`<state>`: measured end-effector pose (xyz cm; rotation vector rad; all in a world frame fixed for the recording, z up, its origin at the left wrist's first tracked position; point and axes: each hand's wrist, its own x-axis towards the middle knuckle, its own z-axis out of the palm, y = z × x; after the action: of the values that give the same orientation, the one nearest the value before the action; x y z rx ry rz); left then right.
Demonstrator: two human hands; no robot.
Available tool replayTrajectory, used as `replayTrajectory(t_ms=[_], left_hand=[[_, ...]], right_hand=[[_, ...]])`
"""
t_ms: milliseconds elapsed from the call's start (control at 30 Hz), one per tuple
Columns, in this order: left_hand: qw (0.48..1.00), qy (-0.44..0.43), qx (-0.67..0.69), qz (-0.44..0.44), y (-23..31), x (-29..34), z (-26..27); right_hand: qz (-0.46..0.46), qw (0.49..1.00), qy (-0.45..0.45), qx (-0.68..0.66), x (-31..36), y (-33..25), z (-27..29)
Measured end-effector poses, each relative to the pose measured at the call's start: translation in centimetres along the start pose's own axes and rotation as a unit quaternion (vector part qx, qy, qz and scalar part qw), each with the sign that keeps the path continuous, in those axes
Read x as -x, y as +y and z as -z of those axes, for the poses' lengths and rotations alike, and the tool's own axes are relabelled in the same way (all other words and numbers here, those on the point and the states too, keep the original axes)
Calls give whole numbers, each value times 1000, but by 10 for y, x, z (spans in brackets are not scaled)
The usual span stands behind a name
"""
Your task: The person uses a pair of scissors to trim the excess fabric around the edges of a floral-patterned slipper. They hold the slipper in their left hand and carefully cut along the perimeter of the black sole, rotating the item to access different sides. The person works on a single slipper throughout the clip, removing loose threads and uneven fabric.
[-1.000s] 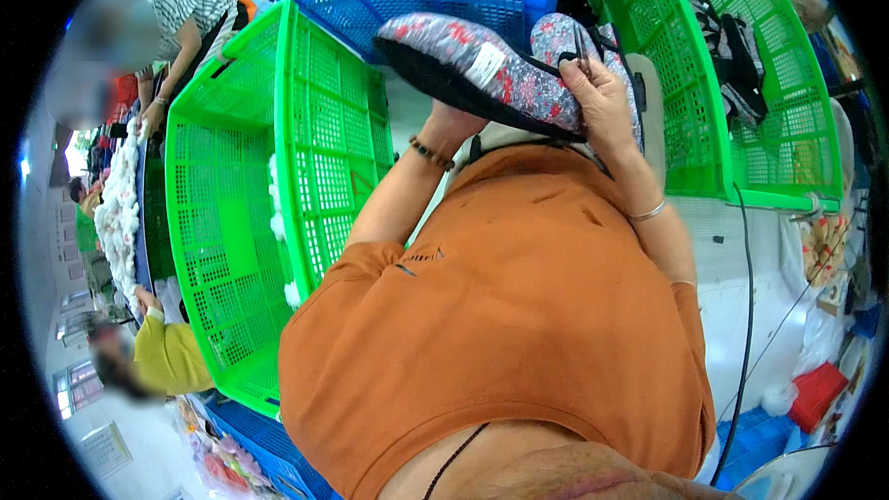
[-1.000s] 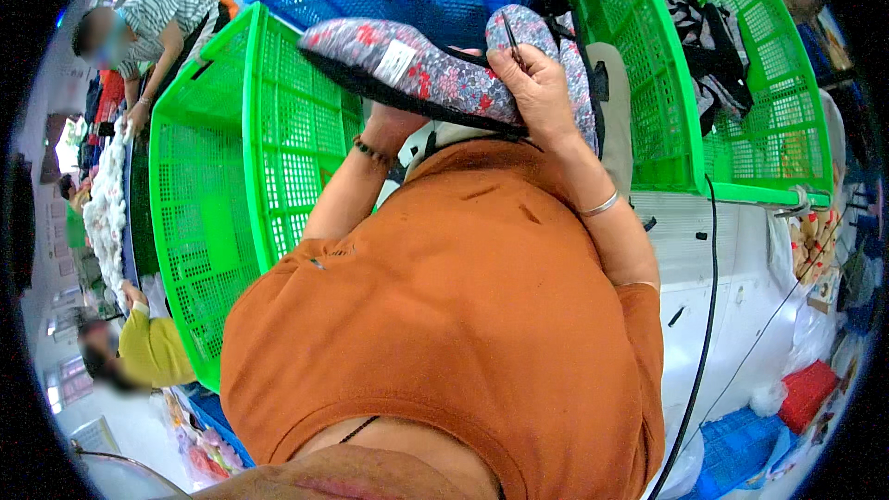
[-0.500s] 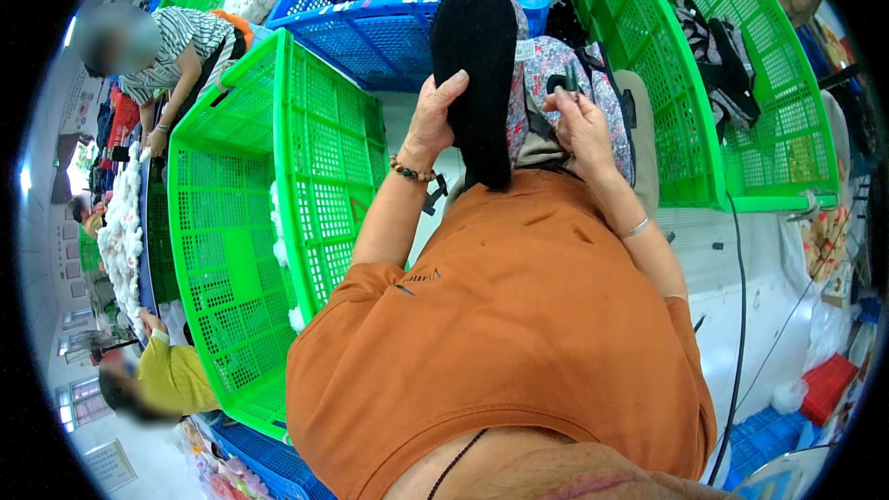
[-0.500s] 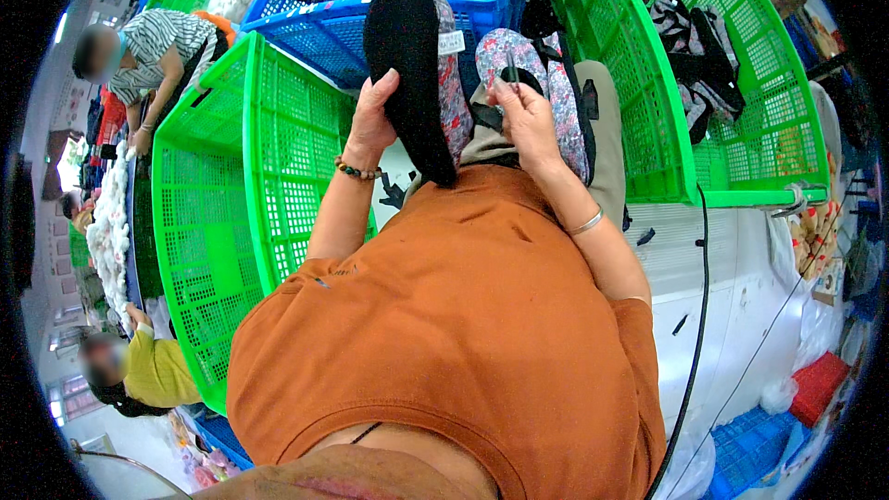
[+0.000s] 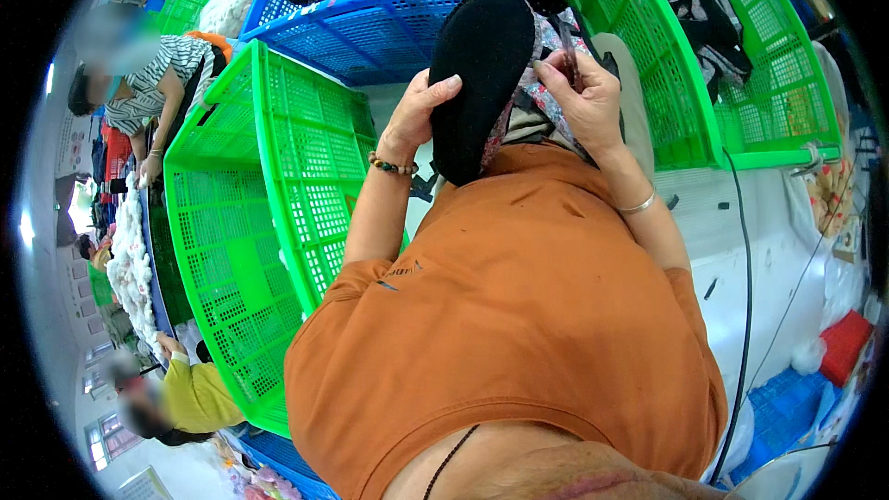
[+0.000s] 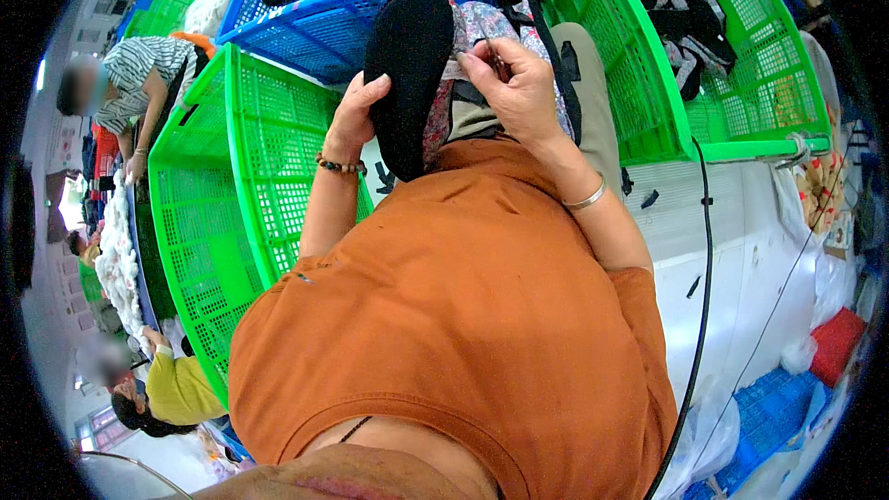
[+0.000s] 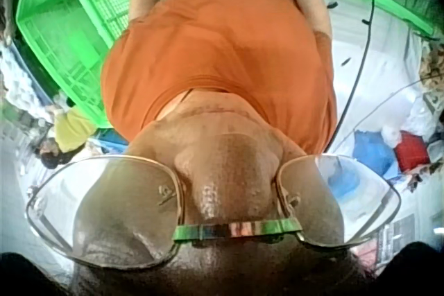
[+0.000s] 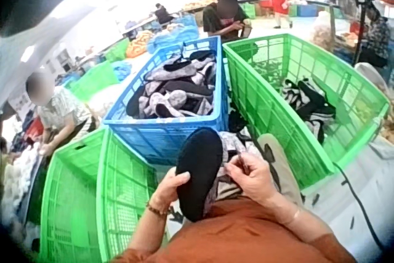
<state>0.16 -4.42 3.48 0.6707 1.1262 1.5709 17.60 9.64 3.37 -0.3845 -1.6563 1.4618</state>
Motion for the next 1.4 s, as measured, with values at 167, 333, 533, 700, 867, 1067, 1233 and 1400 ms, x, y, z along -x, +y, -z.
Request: replayTrajectory(t_ms=[167,333,533,700,867,1067,1233,1400], left_hand=[[999,-15,31,9,-8,-9,7],[999,-15,25,25,-10,-12,7],[999,-23,27,37,-12,-17,7],[996,-26,75,36,-18,-20,17],[989,-31,141,40,-24,-24,31],[986,-38,151,55,-28,-27,35],[984,-71,147,68,-28,-32,31],[988,-56,133,63,-24,-29,22]], right_hand=[[-40,998,45,0,1,-6,4],[37,998,51,12,1,3,2],[99,986,44,123,-6,-5,4],[104,980,66,155,-6,-1,15],[223,942,2,249,-7,-1,20],[218,920,-38,323,-4,3,18],[248,899,-43,358,-5,3,18],[241,891,0,385,-2,9,20]])
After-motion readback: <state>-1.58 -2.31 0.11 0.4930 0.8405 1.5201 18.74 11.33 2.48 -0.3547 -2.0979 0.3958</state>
